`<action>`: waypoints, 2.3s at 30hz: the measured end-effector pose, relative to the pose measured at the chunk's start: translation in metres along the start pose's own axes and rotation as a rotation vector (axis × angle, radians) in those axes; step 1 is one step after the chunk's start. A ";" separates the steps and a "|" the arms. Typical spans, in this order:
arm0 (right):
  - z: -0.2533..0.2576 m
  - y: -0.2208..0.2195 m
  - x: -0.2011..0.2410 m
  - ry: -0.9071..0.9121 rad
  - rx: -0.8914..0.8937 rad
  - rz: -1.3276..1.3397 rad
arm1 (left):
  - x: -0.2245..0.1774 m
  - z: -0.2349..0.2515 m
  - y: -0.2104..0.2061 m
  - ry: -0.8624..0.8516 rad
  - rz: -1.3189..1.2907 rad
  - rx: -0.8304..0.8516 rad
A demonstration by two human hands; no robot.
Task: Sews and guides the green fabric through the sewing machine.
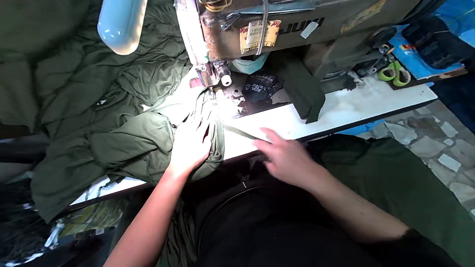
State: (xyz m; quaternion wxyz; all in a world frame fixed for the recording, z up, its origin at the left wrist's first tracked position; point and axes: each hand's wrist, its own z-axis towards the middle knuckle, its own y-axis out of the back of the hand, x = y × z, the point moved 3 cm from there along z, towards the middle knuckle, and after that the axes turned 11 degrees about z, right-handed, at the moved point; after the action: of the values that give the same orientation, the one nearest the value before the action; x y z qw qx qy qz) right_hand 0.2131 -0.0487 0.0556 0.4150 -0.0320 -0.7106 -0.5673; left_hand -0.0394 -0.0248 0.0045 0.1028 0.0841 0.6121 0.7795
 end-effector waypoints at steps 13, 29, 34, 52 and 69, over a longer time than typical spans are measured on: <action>0.020 -0.045 0.014 0.227 0.397 -0.053 | 0.032 0.042 0.046 -0.190 0.165 0.086; 0.004 -0.022 -0.032 -0.099 -0.151 0.006 | -0.004 0.034 0.009 -0.079 -0.101 -0.036; -0.001 -0.012 0.002 0.086 -0.156 0.316 | 0.003 0.063 0.010 -0.207 -0.086 -0.038; 0.025 -0.007 0.049 0.420 0.208 0.752 | -0.002 0.042 0.008 -0.298 -0.085 -0.157; 0.028 -0.056 0.008 0.347 0.182 -0.016 | -0.035 -0.008 0.009 -0.030 -0.302 -0.183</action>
State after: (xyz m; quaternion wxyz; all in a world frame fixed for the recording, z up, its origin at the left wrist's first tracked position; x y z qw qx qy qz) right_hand 0.1636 -0.0490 0.0162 0.5279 0.1096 -0.6769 -0.5011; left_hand -0.0078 -0.0439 0.0107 0.2352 -0.0069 0.5425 0.8064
